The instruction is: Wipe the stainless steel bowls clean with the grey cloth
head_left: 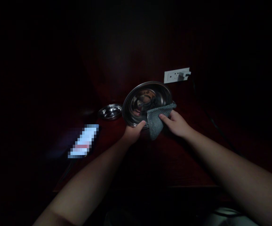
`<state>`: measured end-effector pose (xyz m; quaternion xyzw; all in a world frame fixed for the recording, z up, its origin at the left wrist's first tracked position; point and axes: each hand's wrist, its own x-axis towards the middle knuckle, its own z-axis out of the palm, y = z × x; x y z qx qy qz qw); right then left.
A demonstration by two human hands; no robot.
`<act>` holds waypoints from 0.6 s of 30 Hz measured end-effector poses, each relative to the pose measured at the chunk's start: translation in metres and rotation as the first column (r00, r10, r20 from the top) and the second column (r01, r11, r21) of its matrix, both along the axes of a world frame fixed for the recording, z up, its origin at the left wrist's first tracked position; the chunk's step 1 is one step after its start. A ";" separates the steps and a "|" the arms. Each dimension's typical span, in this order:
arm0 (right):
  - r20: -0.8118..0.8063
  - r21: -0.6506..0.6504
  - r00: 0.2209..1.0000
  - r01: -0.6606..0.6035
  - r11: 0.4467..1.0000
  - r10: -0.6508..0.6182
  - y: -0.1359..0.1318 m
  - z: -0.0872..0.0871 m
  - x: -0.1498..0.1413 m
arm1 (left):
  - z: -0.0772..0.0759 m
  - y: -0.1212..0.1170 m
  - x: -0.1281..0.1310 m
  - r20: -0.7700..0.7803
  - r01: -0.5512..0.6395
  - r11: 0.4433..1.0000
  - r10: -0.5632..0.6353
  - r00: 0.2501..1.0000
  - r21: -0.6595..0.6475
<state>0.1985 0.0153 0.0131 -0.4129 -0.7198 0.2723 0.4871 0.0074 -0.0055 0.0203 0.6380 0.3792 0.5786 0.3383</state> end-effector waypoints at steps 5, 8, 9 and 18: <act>-0.004 0.001 1.000 -0.003 1.000 0.003 0.000 0.000 0.000 | -0.001 0.001 0.000 -0.010 -0.010 1.000 0.010 1.000 0.000; -0.009 -0.002 1.000 -0.005 1.000 0.005 -0.001 0.001 0.000 | -0.002 0.002 -0.001 -0.015 0.004 1.000 -0.004 1.000 0.025; -0.011 -0.001 1.000 -0.005 1.000 0.005 -0.001 0.001 0.000 | -0.003 0.002 -0.001 -0.014 0.009 0.999 -0.008 1.000 0.032; 0.010 0.005 1.000 0.011 1.000 -0.011 0.000 0.000 0.001 | -0.001 0.001 0.000 -0.006 0.000 1.000 0.000 1.000 0.030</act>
